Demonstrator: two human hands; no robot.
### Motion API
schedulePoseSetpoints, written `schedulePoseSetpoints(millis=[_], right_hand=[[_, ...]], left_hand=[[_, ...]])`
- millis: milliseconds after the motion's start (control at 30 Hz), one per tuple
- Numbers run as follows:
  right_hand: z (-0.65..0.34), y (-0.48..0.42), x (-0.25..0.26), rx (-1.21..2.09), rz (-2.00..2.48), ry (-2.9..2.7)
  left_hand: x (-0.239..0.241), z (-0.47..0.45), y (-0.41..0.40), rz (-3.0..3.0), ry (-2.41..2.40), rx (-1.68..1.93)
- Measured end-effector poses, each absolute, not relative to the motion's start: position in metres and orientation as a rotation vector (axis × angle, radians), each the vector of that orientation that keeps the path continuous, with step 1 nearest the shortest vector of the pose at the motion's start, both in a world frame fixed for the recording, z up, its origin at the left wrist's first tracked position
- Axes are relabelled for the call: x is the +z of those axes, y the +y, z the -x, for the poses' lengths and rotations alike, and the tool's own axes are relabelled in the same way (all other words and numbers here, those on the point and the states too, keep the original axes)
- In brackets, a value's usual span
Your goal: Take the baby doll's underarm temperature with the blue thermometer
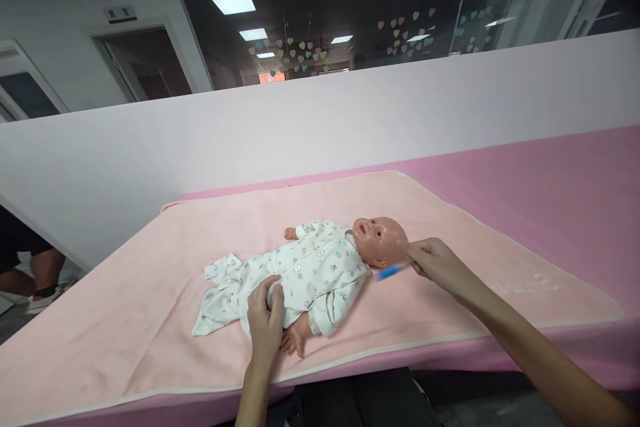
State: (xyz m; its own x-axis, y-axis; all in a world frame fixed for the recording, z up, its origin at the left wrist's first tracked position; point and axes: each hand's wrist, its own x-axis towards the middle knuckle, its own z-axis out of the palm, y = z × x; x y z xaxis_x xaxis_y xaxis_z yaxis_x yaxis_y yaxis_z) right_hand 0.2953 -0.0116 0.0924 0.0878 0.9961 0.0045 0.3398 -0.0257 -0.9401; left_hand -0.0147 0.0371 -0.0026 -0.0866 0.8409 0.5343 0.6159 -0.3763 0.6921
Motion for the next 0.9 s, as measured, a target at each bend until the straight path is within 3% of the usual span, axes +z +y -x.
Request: schedulePoseSetpoints(millis=[300,900], right_hand=[[-0.293,-0.018,0.1,1.217,1.369,-1.294],[-0.287,-0.014,0.097,1.07,1.398,-1.278]], left_hand=[[-0.002,0.014,0.036,-1.946,1.62,1.441],[-0.004,0.015,0.038,-1.947,1.595,1.46]])
